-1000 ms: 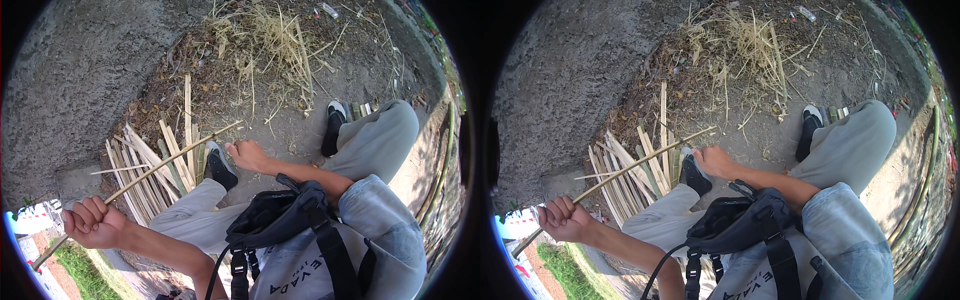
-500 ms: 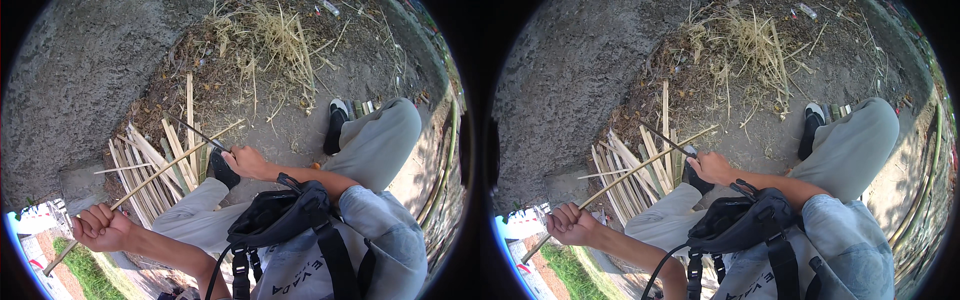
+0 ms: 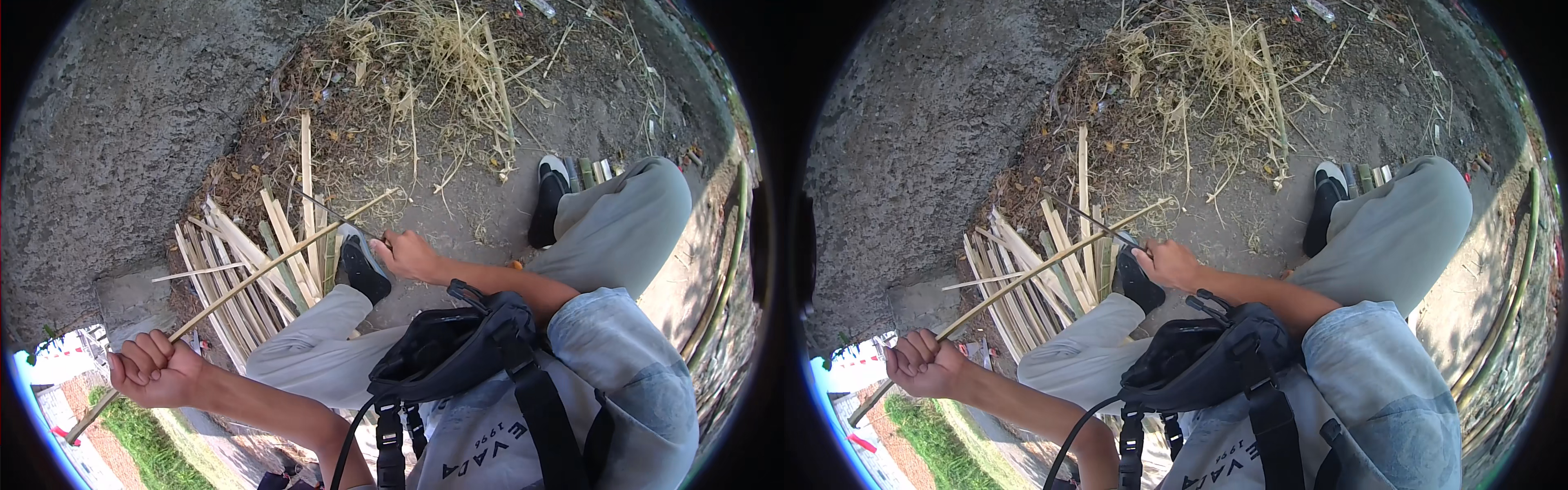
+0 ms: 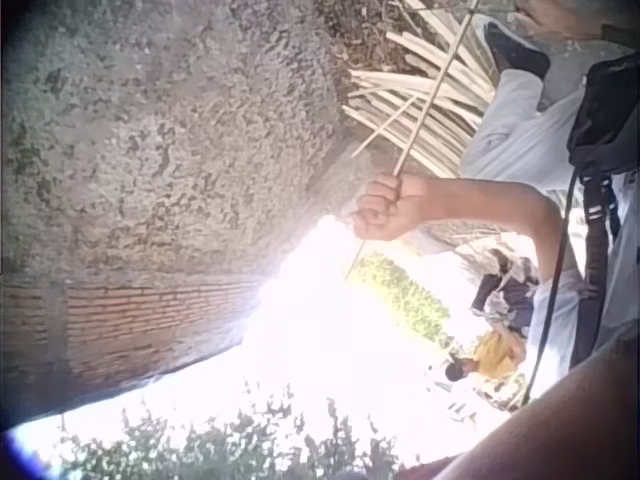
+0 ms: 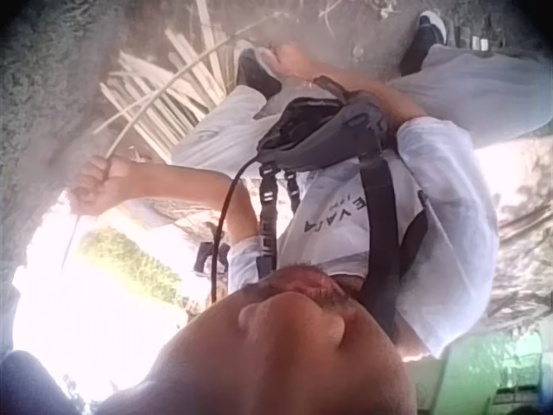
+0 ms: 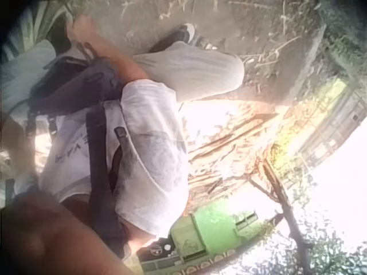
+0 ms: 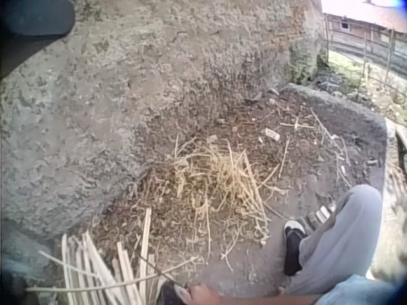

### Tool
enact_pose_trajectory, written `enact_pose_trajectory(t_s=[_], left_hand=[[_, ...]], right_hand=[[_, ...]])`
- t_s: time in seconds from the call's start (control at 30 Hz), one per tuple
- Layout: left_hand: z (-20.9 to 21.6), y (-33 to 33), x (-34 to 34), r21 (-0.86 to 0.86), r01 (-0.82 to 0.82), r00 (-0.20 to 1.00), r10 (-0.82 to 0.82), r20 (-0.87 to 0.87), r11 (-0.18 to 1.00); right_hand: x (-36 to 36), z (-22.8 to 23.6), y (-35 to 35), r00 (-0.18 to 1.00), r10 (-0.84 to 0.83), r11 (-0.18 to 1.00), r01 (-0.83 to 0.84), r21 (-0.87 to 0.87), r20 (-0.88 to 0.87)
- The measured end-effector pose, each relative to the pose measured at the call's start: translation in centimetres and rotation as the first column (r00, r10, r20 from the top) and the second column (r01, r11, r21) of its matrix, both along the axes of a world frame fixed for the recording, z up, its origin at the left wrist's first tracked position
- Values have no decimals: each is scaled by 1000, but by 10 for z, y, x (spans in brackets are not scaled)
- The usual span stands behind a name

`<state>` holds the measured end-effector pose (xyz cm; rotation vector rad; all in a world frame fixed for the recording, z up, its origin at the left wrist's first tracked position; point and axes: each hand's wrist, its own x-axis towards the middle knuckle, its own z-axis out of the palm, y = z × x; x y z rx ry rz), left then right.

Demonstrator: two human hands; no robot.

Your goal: The person shaves and carves a piece of bamboo with a machete.

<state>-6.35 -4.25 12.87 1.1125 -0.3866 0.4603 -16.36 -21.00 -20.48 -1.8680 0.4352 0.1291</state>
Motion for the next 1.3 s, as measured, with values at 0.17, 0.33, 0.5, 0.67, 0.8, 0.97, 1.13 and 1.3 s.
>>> enact_pose_trajectory(t_s=[0.17, 0.33, 0.5, 0.67, 0.8, 0.97, 1.13, 1.3], left_hand=[[-5, 11, 6, -20, 13, 1000, -14, -18, 1000], [-5, -4, 4, -31, -30, 999, 29, -29, 999], [0, -12, 9, -67, -82, 996, 79, -50, 994], [3, -16, 7, -26, -103, 994, 102, -40, 994], [5, -23, 13, -29, -133, 989, 131, -63, 991], [0, -24, 14, -11, -112, 992, 111, -56, 994], [4, -25, 13, -32, -135, 990, 133, -51, 990], [1, -29, 12, -35, -101, 994, 99, -52, 994]], right_hand=[[-21, -95, -41, 945, -72, 988, 23, -155, -318], [-7, -32, -12, 984, -36, 994, 18, -106, -173], [-32, -88, -32, 980, -66, 993, 45, -112, -189], [-23, -81, -29, 955, -61, 987, 15, -158, -291], [-29, -68, -25, 980, -40, 990, 13, -140, -193], [-34, -83, -53, 931, -52, 983, -15, -181, -361], [-28, -60, -19, 993, -9, 991, -7, -135, -115], [-39, -107, -46, 938, -127, 984, 77, -162, -322]])
